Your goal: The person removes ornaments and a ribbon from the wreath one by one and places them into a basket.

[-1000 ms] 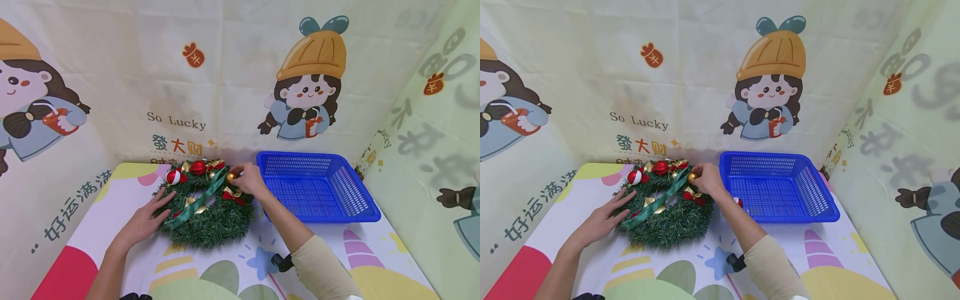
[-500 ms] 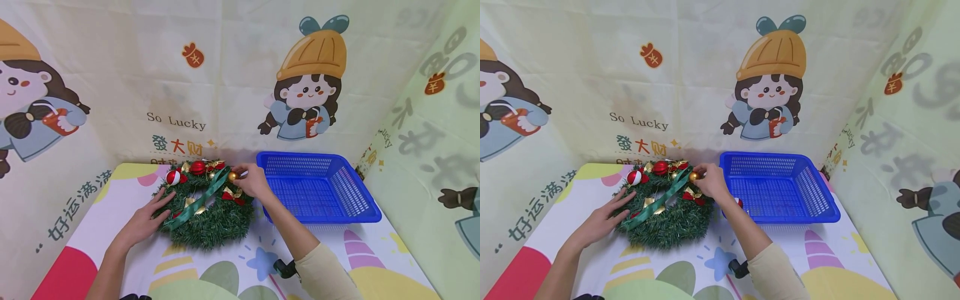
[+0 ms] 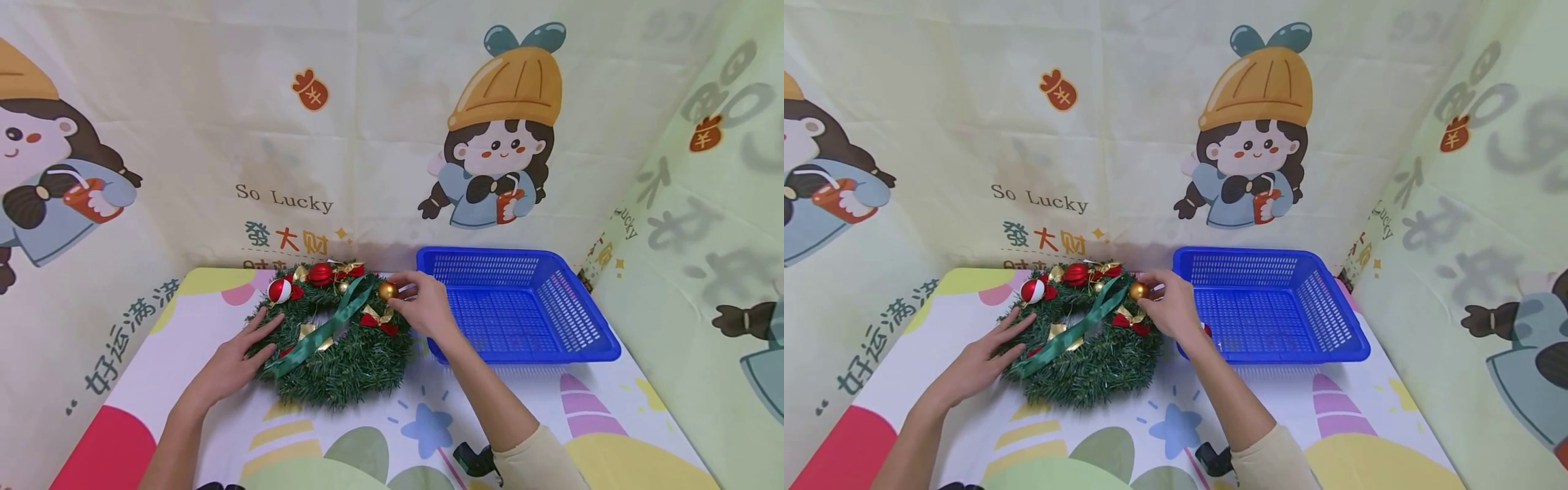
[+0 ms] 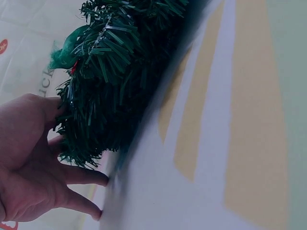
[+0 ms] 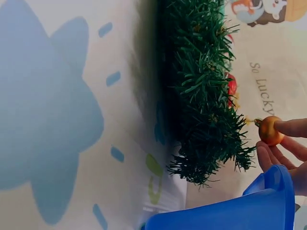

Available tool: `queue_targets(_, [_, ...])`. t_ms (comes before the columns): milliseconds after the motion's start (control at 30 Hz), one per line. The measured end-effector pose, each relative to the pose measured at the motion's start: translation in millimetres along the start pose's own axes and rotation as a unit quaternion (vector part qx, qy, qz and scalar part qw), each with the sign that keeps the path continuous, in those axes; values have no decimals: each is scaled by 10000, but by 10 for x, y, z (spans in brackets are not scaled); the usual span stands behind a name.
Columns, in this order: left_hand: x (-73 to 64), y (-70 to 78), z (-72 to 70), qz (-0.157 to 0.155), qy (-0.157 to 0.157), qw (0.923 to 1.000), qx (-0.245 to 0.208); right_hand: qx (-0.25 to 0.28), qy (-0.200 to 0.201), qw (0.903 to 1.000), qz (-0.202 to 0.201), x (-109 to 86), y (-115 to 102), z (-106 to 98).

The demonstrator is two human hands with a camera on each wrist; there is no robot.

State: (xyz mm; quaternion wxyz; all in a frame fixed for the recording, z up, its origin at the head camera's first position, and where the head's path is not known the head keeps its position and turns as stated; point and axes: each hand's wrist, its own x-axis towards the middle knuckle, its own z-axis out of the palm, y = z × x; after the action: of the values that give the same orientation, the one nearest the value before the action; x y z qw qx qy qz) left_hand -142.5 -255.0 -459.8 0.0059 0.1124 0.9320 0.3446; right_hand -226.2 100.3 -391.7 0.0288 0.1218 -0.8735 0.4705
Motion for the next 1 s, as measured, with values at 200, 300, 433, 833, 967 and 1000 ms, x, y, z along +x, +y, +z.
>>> queue_targets(200, [4,1,-2,4,12,10000,8,177,158,9997,-71,-128,-7,-81])
queue_targets(300, [5,0,-6,12,29,10000,20,241,242,9994,-73,-168,12,-116])
queue_targets(433, [8,-2,-6,14,36,10000,34,340,365,9988,-24,-228,55,-163])
queue_targets(833, [-2,-14,4,9,17,10000,27,572,614,9964,85,-374,165,-306])
queue_targets(967, [7,-12,2,34,25,10000,30,607,653,9959,180,-377,183,-351])
queue_targets(1000, [7,-11,1,34,25,10000,28,615,662,9957,196,-377,184,-363])
